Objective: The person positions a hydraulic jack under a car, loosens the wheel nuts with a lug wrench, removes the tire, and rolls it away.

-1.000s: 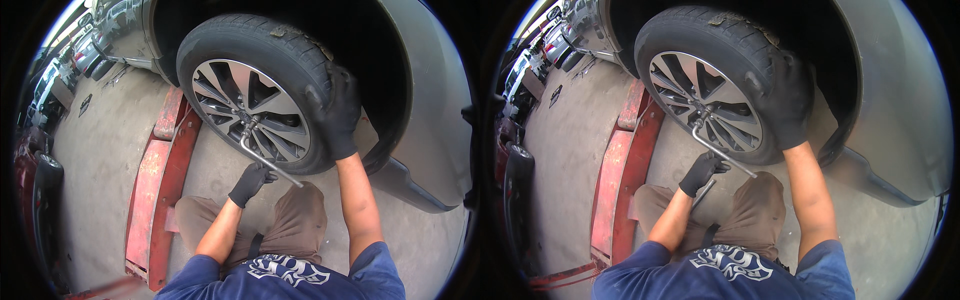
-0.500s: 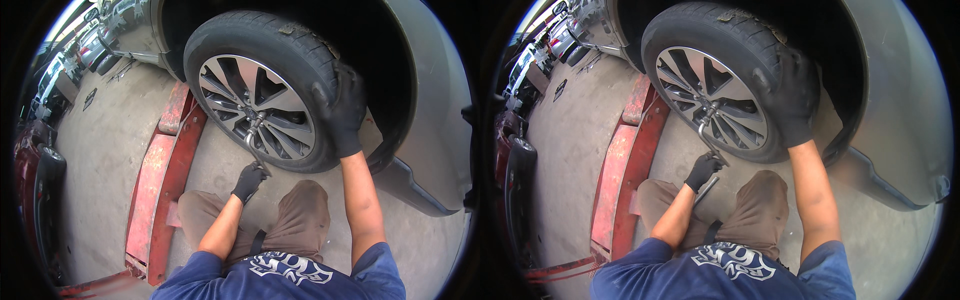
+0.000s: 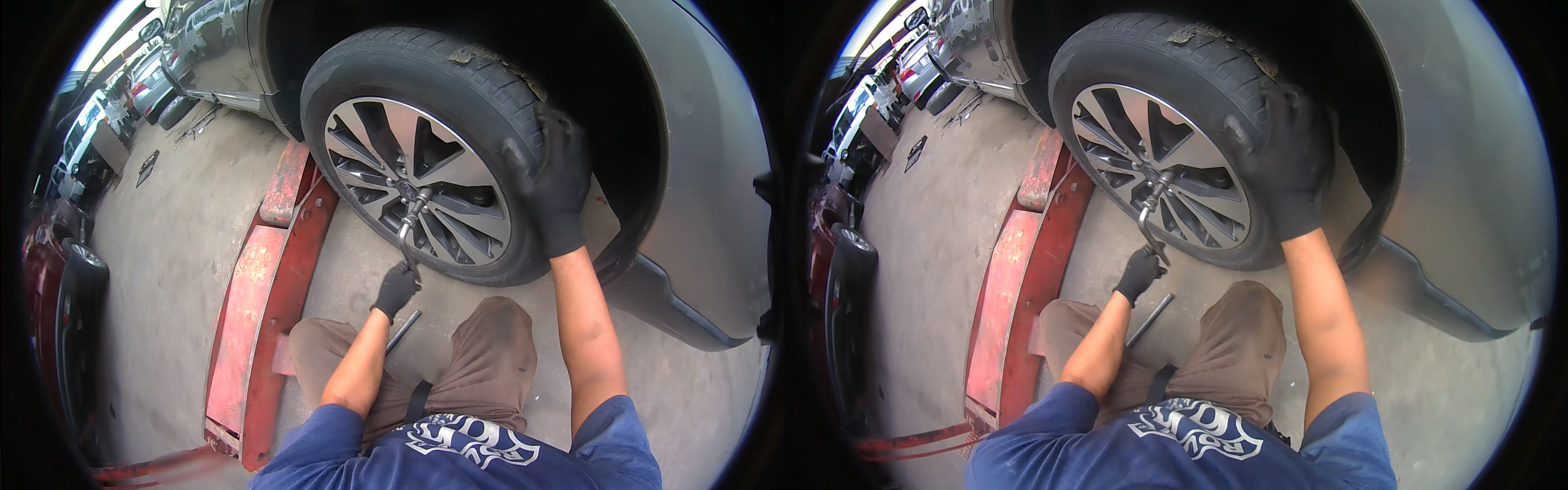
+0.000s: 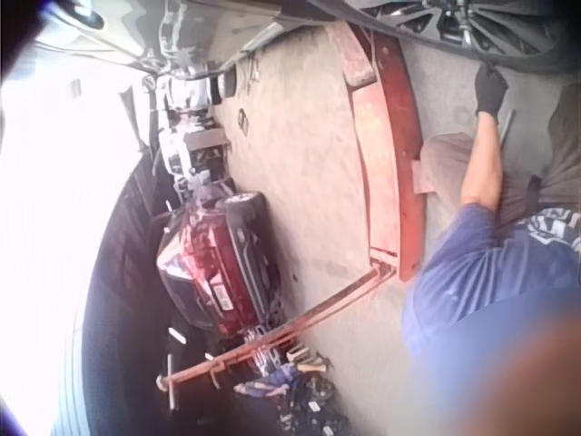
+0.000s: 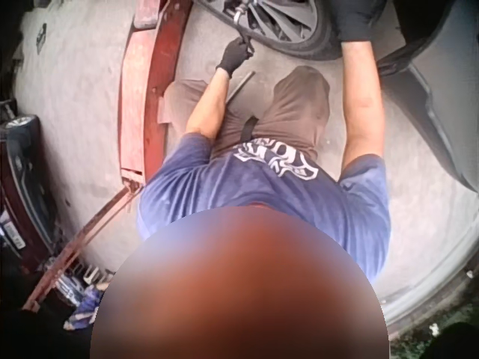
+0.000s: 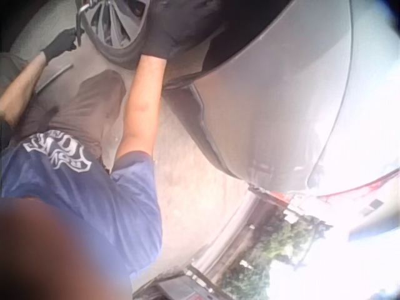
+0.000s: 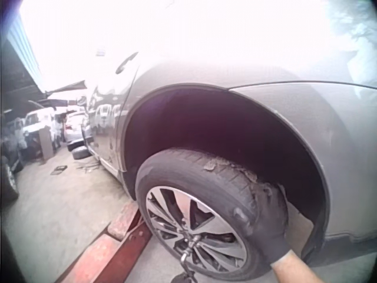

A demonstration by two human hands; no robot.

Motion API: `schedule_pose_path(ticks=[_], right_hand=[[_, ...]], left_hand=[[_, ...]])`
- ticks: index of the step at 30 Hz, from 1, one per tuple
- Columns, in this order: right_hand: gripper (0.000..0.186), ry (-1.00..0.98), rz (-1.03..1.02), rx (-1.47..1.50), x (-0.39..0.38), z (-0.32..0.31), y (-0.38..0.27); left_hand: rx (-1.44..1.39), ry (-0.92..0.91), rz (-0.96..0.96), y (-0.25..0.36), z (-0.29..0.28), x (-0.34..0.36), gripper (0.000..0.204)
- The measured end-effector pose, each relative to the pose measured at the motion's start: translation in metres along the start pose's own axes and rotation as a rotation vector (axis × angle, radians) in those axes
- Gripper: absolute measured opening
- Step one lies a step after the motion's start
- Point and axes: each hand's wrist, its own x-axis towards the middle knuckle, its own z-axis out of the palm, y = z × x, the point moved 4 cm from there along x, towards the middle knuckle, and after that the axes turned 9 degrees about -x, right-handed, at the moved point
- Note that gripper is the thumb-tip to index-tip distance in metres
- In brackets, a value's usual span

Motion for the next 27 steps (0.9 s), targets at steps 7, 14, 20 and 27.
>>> schedule_pose_path(ticks=[7, 14, 20, 27], right_hand=[[0.057, -0.003, 0.004, -0.008, -0.005, 0.003, 0.001], [0.057, 0.002, -0.017, -0.009, 0.000, -0.001, 0.001], [0.058, 0.000, -0.002, 0.004, -0.002, 0.001, 0.001], [0.058, -0.020, 0.006, 0.009, -0.004, 0.002, 0.002]], left_hand=[[-0.346, -0.355, 0.712, 0.157, -0.005, -0.050, 0.051], [0.079, 0.343, 0.153, 0.034, -0.065, 0.016, 0.057], [-0.256, -0.495, 0.073, 0.030, 0.053, -0.052, 0.055], [0.323, 0.153, 0.881, 0.181, 0.005, -0.057, 0.054]])
